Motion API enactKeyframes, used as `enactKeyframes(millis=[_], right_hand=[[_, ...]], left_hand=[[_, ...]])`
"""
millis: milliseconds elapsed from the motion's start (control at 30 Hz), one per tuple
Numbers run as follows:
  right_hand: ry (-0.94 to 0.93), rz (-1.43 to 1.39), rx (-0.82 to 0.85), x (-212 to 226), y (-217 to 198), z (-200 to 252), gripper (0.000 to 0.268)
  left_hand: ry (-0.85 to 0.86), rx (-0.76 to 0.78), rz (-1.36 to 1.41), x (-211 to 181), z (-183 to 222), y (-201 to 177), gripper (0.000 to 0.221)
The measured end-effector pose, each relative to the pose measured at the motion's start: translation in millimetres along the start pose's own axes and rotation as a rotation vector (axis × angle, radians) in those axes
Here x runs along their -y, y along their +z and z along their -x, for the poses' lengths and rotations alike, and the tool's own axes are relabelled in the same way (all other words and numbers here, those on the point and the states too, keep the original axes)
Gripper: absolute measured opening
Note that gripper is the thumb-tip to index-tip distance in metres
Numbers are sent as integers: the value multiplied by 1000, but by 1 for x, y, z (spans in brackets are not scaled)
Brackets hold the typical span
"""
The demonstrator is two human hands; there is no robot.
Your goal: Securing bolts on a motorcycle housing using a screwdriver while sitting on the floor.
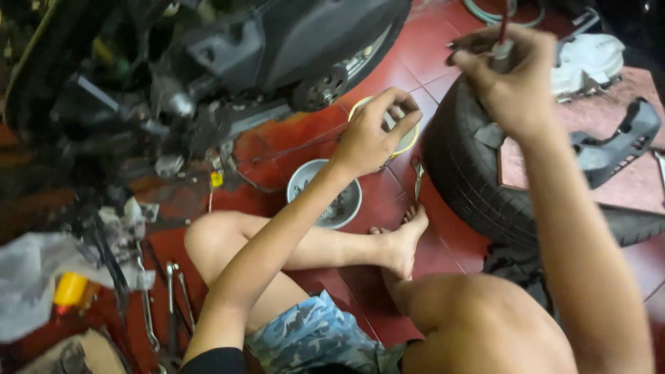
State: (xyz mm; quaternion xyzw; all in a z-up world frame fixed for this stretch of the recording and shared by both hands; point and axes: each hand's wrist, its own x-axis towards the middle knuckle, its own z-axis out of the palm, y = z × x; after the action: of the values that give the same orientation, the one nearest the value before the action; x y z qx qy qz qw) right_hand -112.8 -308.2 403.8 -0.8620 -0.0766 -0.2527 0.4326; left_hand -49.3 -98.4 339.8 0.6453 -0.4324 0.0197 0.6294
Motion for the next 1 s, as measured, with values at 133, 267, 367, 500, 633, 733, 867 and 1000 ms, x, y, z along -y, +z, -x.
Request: enactKeyframes(millis=[133, 267, 367, 500, 633, 733, 867, 1000], right_hand=[[67, -56, -119, -18, 13, -7, 16], [259, -148, -210, -35, 24, -29, 19], [246, -268, -253, -78, 36, -54, 20], [265, -308, -341, -115, 58, -85, 17], [301, -330, -380, -143, 81, -113, 16], [284, -417, -418, -155, 95, -119, 14], [192, -416, -426, -166, 99, -121, 18], [205, -419, -431, -162, 96, -122, 18]], left_hand=[[141, -34, -271, 1, -44, 9, 19], [285, -229, -689, 9, -99, -3, 32], [195, -178, -1052, 30, -146, -28, 78], [24, 53, -1285, 58, -192, -46, 129], [4, 60, -1307, 62, -207, -48, 103], [-25, 87, -1342, 57, -210, -46, 93], [-36, 115, -1294, 48, -216, -43, 89], [-109, 125, -1292, 45, -217, -37, 89]])
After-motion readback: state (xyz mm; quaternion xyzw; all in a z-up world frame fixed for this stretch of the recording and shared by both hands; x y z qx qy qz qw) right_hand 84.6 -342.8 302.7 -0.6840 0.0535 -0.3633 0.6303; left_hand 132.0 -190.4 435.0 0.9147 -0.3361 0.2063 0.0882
